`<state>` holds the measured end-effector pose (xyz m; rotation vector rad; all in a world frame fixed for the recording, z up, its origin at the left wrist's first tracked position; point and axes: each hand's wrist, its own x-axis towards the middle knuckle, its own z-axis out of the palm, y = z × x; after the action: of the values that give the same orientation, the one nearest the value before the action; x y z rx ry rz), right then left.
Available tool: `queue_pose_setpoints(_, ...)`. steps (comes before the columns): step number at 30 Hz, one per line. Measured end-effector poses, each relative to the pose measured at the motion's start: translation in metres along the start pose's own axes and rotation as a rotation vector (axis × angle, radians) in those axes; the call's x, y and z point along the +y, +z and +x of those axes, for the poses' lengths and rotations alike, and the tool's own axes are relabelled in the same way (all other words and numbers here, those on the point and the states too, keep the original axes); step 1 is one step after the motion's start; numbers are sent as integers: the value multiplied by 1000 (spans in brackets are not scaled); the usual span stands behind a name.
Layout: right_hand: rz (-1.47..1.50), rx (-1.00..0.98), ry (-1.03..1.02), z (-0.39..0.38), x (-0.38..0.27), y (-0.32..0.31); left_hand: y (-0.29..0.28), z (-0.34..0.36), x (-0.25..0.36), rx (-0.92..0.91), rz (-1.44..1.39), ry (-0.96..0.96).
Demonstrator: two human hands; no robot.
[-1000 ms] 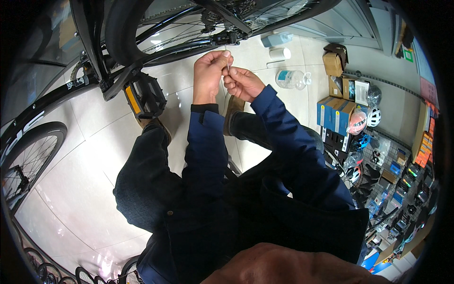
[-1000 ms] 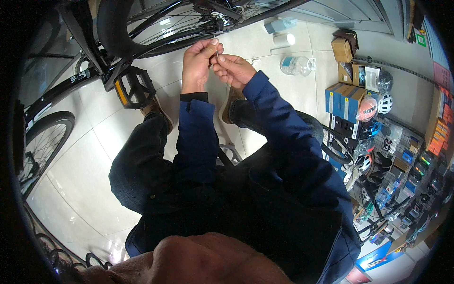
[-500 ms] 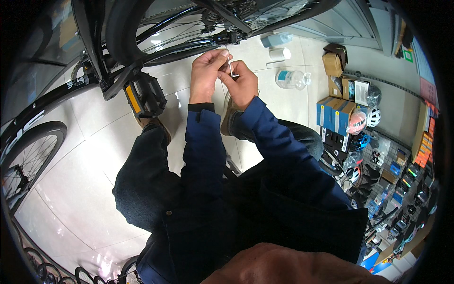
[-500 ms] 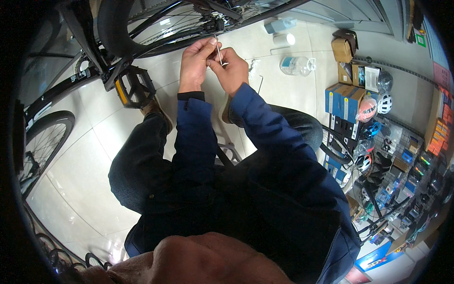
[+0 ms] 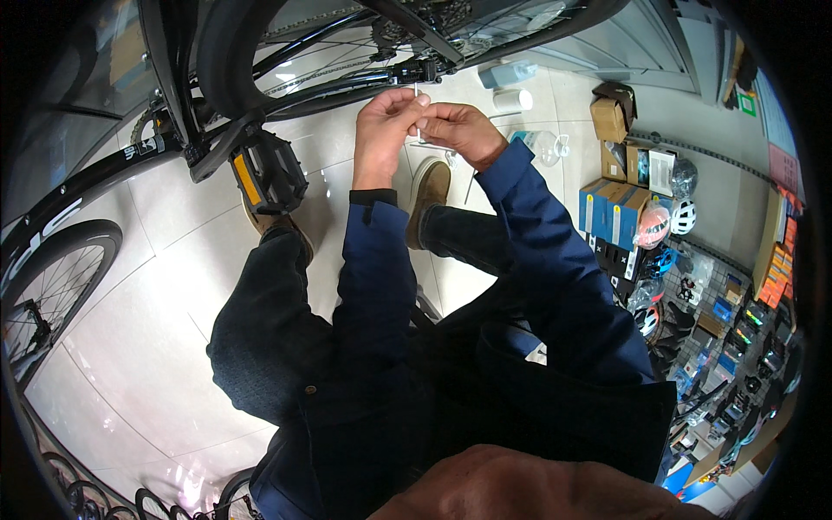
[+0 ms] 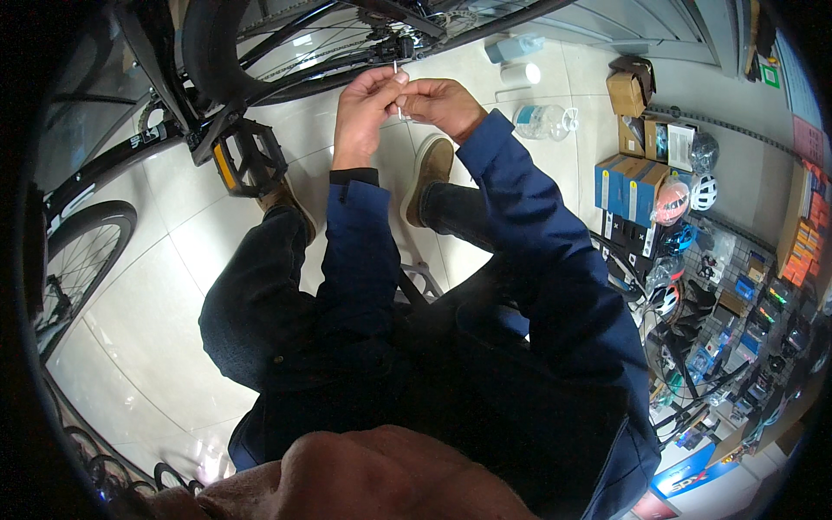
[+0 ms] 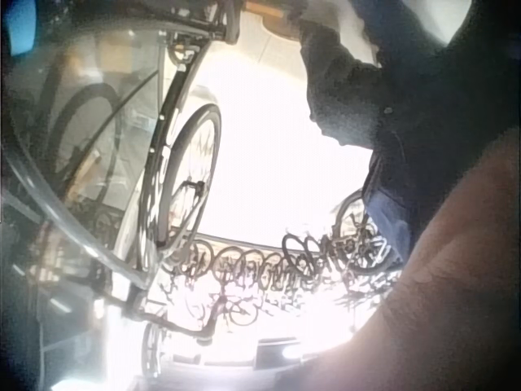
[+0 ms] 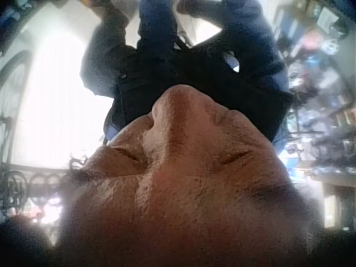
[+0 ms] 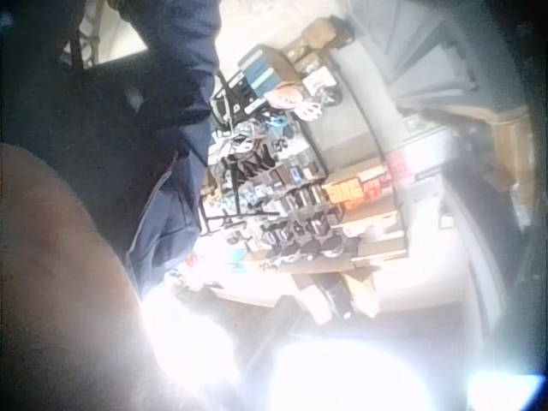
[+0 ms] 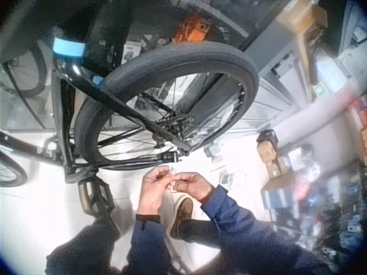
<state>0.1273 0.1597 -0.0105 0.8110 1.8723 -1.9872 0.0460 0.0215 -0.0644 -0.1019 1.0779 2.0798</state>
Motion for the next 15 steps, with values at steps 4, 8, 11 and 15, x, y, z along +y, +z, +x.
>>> queue_pose_setpoints(4,-56,-10,-54,3,2,-1,3,2,-5,36,-49,42)
queue_pose_setpoints(8,14,21,24,6,5,1,5,2,-6,95,-9,46)
queue_pose_setpoints(11,11,34,84,3,4,0,6,1,-3,123,29,29)
queue_pose_setpoints(15,69,27,111,-1,1,-1,7,-1,0,87,22,-37)
